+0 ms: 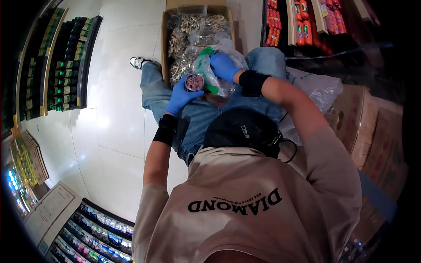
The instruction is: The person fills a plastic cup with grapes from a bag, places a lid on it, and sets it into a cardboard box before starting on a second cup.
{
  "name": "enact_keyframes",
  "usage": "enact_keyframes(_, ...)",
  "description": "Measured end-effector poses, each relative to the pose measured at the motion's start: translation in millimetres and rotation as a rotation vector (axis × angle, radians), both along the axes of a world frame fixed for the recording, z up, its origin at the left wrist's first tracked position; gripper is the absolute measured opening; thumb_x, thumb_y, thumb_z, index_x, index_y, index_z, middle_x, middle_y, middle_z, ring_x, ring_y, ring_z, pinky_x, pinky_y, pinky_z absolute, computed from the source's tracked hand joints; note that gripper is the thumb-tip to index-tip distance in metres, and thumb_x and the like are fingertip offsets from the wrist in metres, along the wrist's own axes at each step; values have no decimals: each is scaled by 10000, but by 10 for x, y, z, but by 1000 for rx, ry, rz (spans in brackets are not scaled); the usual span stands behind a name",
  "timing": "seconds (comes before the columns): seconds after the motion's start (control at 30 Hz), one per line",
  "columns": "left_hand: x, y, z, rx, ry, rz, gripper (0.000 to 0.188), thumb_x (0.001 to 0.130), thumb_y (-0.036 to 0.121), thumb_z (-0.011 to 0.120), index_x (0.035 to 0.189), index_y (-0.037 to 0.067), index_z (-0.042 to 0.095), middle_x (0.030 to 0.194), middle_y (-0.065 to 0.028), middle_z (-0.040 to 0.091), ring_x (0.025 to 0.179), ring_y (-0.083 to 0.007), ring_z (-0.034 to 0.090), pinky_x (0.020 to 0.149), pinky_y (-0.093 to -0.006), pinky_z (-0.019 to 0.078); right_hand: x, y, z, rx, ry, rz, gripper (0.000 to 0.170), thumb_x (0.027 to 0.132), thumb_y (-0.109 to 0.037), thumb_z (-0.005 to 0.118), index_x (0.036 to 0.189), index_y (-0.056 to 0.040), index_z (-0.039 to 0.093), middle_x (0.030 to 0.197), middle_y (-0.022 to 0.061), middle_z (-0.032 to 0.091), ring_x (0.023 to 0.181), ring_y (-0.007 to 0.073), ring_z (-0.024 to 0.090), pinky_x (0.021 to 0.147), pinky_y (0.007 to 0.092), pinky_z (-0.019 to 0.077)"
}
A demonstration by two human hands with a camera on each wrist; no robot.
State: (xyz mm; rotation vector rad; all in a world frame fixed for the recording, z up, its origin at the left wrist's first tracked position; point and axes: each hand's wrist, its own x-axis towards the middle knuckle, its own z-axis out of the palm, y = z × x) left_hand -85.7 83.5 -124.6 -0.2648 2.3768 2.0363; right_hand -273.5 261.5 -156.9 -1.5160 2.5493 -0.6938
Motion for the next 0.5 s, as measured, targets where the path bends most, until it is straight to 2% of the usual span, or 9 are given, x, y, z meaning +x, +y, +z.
enact_keyframes(0.1,6,13,6,5,-5,17,696,675,165,927,1270,2,605,1164,-87,686,1082,-150,636,988,-321,507,4,23,-48,-122,-12,18,147,792,-129,679,876,-8,677,903,227,665,877,408,641,779,495,520)
enact_keyframes(0.23,-1,10,-32,33,0,12,709,673,172,930,1278,0,602,1177,-91,684,1094,-157,637,994,-326,506,50,9,-59,-135,-22,-42,142,803,-110,661,906,-12,663,931,226,657,924,401,634,798,492,515)
enact_keyframes(0.3,4,-17,-91,-28,12,19,730,668,176,933,1290,-3,596,1192,-96,683,1106,-166,638,1001,-330,504,67,1,-48,-143,25,-39,116,814,-94,638,899,-18,658,915,224,661,897,403,639,785,495,517)
enact_keyframes(0.43,2,-25,-109,-2,-3,0,746,661,174,935,1299,-4,592,1202,-100,682,1111,-171,640,1005,-333,503,58,1,-102,-180,32,-40,104,820,-90,623,890,-22,656,892,222,666,861,405,648,771,494,520)
enact_keyframes(0.5,8,-15,-80,32,-1,0,662,695,108,905,1275,-14,611,1211,-78,671,1117,-162,629,1020,-329,492,53,5,-112,-104,-7,-36,142,847,-101,606,954,-11,630,945,236,647,912,420,622,805,495,499)
